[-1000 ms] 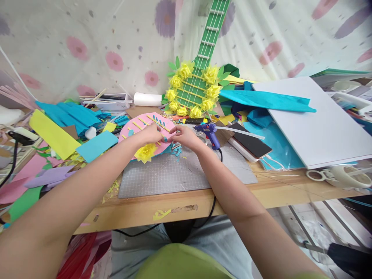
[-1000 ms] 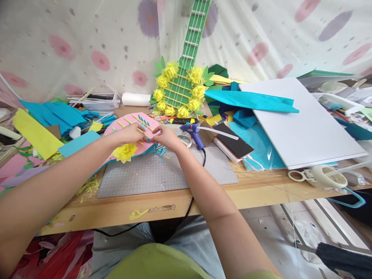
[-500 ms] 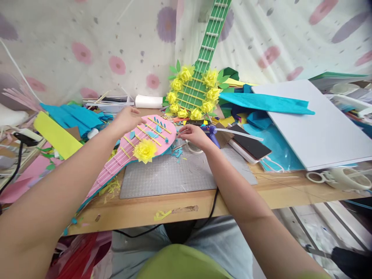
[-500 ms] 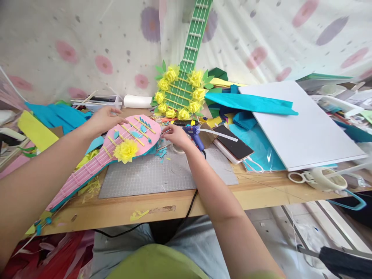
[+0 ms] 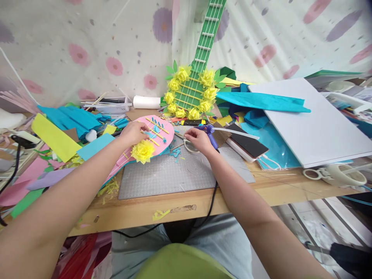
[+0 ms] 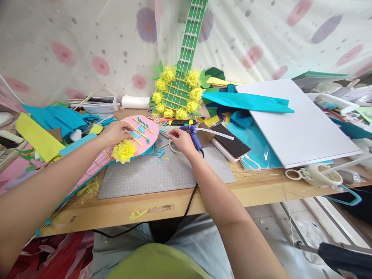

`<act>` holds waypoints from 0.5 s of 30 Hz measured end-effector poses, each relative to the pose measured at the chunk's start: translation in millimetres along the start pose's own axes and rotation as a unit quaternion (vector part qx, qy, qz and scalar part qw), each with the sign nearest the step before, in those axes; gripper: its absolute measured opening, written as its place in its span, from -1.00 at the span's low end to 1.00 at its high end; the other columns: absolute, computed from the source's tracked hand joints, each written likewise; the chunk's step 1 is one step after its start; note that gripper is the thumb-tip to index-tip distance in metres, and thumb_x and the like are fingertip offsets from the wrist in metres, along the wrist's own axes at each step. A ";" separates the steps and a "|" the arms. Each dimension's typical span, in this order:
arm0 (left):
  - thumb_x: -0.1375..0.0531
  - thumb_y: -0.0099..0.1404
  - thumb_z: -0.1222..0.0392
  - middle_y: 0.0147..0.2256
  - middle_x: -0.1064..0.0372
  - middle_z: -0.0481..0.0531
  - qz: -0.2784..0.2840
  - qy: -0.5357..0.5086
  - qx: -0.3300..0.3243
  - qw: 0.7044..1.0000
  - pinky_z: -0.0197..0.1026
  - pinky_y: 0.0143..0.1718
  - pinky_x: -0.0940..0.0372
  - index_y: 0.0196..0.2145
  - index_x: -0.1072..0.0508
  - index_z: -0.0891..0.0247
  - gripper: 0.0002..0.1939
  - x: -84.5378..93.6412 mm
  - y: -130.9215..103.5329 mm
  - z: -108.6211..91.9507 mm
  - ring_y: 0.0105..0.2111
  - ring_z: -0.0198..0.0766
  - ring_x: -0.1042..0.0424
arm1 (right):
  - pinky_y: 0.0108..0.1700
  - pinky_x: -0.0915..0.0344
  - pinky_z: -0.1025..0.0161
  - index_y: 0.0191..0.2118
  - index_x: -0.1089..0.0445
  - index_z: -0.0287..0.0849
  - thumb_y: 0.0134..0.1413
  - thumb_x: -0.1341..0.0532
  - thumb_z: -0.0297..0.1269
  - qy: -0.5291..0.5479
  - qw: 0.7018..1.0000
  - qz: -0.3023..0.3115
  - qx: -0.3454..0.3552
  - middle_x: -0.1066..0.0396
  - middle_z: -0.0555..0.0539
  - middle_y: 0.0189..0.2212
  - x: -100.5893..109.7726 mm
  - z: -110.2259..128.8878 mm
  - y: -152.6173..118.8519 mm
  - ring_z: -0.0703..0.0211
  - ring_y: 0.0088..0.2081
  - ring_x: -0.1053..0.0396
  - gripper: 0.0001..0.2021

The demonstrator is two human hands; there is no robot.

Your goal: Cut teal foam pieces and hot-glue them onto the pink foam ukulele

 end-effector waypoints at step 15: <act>-0.32 -0.12 0.19 -0.44 -0.40 -0.07 -0.008 -0.076 0.067 0.995 -0.27 -0.46 -0.21 -0.40 -0.38 0.19 -0.73 2.5 -6.7 8.6 -0.44 -0.27 -0.39 | -0.36 -0.17 0.31 -0.43 -0.42 -0.19 -0.04 -0.20 -0.28 -0.065 0.997 0.045 -0.013 -0.43 -0.01 -0.49 0.7 11.2 -5.2 0.24 -0.42 -0.31 -0.90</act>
Point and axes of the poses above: each hand's wrist, its own y-axis towards the middle knuckle, its own x-axis out of the back of the hand, z = x × y, the point moved 9 cm from there along y, towards the middle knuckle
